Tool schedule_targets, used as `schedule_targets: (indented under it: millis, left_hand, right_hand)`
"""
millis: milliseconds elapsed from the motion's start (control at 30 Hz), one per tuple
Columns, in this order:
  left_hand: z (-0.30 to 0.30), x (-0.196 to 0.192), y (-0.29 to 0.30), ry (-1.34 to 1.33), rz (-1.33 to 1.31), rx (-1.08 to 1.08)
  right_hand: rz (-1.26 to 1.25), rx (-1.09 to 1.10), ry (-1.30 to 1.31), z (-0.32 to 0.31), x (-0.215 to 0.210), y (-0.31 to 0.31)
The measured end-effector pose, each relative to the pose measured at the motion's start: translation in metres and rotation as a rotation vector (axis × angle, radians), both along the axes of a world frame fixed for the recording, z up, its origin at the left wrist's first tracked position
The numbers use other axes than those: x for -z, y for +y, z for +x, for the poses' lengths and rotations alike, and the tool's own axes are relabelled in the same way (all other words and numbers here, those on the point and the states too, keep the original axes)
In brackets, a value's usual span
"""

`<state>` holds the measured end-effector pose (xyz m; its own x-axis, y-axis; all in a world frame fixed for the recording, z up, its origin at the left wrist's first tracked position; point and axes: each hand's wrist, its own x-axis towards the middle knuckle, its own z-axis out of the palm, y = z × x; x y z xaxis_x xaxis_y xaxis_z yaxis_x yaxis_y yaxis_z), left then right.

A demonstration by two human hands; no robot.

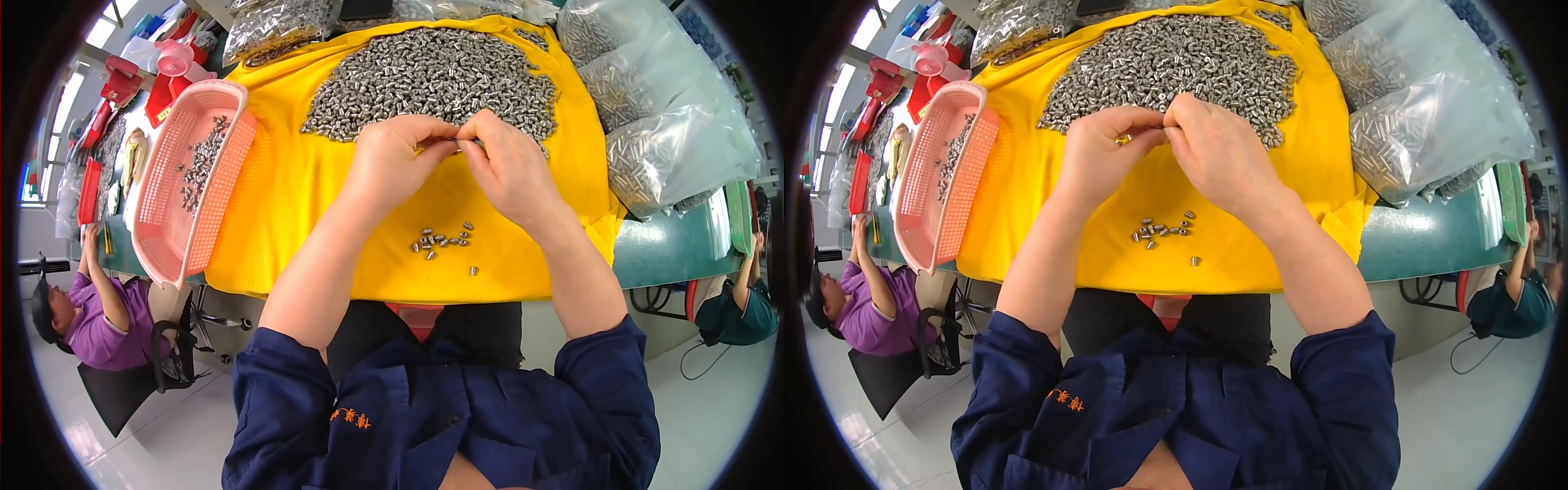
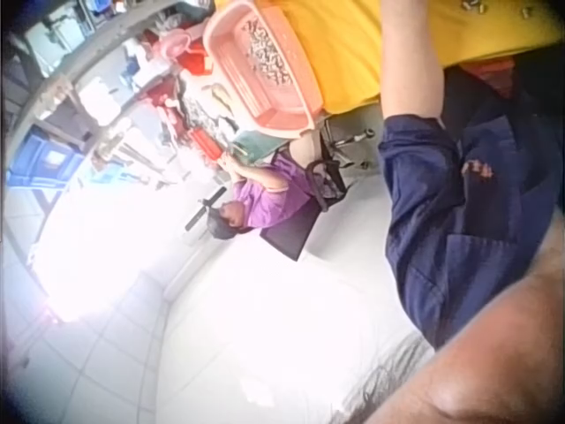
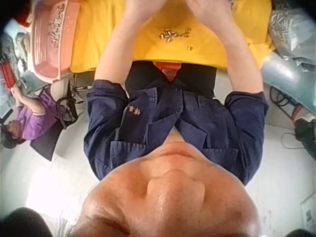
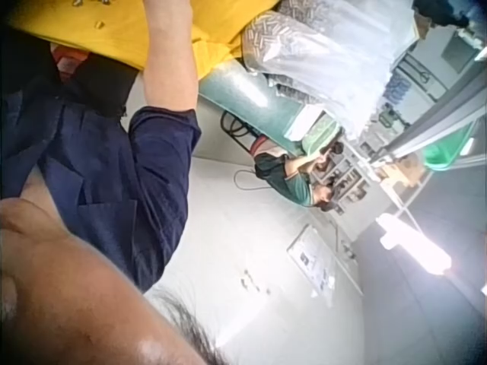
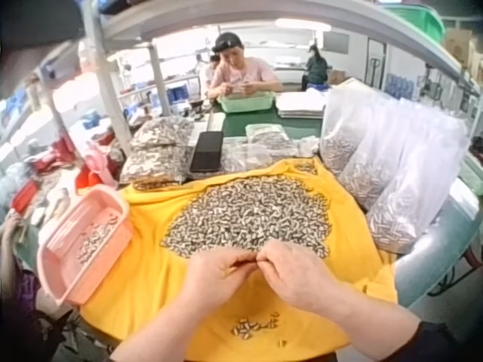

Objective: Sorting small metal hardware components on a workbench in a manufacturing setting.

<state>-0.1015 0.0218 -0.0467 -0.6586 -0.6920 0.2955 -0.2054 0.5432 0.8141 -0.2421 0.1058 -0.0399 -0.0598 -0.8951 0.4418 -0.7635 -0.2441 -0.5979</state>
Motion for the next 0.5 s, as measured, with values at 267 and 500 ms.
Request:
schedule_targets:
  millis: [267, 500]
  left_hand:
    - [0.008, 0.003, -0.009, -0.044, -0.052, -0.034]
    - [0.007, 0.009, -0.017, 0.116, 0.097, 0.034]
  right_hand:
    - [0.031, 0.05, -0.121, -0.004, -0.008, 0.002]
    - [-0.074, 0.096, -0.262, -0.013, -0.014, 0.004]
